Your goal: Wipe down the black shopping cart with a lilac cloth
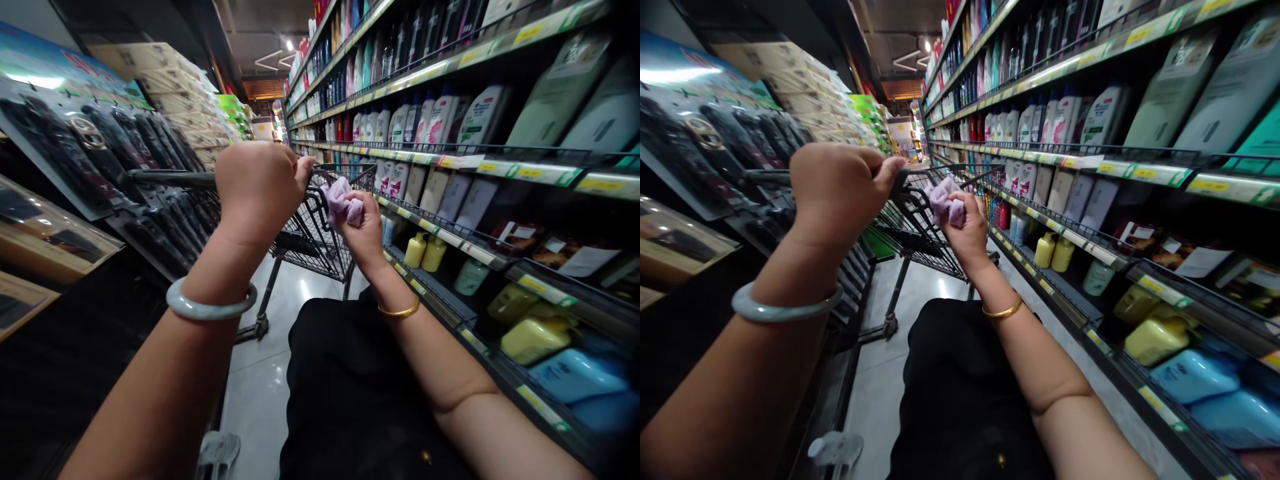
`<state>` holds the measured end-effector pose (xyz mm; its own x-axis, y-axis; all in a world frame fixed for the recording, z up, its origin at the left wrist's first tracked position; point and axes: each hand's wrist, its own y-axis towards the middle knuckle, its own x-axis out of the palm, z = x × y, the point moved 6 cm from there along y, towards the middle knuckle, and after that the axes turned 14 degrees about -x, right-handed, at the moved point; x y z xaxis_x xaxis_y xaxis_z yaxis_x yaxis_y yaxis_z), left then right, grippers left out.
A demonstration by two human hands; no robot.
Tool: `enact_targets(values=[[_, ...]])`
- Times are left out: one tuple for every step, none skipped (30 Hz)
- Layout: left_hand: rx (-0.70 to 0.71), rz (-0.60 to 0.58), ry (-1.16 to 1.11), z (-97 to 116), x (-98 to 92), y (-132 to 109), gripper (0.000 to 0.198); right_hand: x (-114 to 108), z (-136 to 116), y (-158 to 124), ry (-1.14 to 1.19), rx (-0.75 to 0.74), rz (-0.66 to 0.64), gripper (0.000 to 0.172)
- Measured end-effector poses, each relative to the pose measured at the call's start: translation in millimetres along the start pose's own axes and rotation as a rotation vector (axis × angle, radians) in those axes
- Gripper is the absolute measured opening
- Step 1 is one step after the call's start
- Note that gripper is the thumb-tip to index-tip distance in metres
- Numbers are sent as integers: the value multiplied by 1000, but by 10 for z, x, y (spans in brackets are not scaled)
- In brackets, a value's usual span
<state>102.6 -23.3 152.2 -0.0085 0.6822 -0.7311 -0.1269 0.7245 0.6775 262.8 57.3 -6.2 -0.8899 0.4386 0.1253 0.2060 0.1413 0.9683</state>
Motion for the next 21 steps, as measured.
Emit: enact_targets(values=[[-4, 6, 13, -13, -7, -4, 58, -11, 2, -19, -7, -2, -5, 24], [-6, 10, 24, -25, -13, -7, 60, -20, -1, -33, -13, 2, -9, 24], [-5, 11, 33, -33, -15, -9, 61, -27, -14, -39, -18, 10, -10, 23], [-3, 11, 39, -40, -15, -9, 62, -33, -41, -34, -20, 16, -9, 23], [-4, 11, 43, -49, -15, -7, 63, -35, -84, -18, -17, 12, -7, 22], [-3, 9, 42, -57, -12, -3, 63, -34, -144, 10, -12, -4, -8, 21], [-1, 5, 38, -64, -5, 4, 63, -28, -214, 45, -6, -33, -12, 20], [-3, 4, 34, -75, 2, 13, 63, -18, -285, 82, -2, -70, -21, 18], [-5, 7, 30, -88, 11, 25, 63, -6, -343, 115, -2, -110, -33, 17], [-6, 12, 26, -102, 20, 40, 63, 7, -379, 136, -4, -145, -46, 16], [-4, 18, 22, -116, 32, 55, 64, 19, -382, 142, -9, -169, -58, 16], [-3, 24, 19, -133, 46, 71, 64, 30, -349, 130, -16, -176, -69, 16], [-1, 30, 15, -151, 60, 89, 65, 39, -284, 103, -22, -165, -78, 17], [0, 38, 10, -171, 73, 107, 65, 46, -195, 65, -30, -137, -85, 16], [4, 43, 3, -191, 89, 124, 65, 53, -98, 22, -38, -98, -90, 16], [7, 46, -5, -212, 104, 142, 65, 62, -9, -19, -45, -58, -95, 16], [10, 47, -14, -235, 121, 161, 66, 77, 56, -48, -46, -26, -102, 15], [12, 46, -21, -261, 138, 179, 66, 97, 88, -60, -40, -9, -110, 16], [10, 45, -28, -291, 156, 198, 67, 125, 85, -51, -29, -8, -121, 17], [7, 45, -35, -325, 174, 217, 67, 158, 53, -25, -15, -22, -136, 18], [0, 47, -43, -363, 192, 237, 68, 197, 2, 14, -3, -45, -157, 18]])
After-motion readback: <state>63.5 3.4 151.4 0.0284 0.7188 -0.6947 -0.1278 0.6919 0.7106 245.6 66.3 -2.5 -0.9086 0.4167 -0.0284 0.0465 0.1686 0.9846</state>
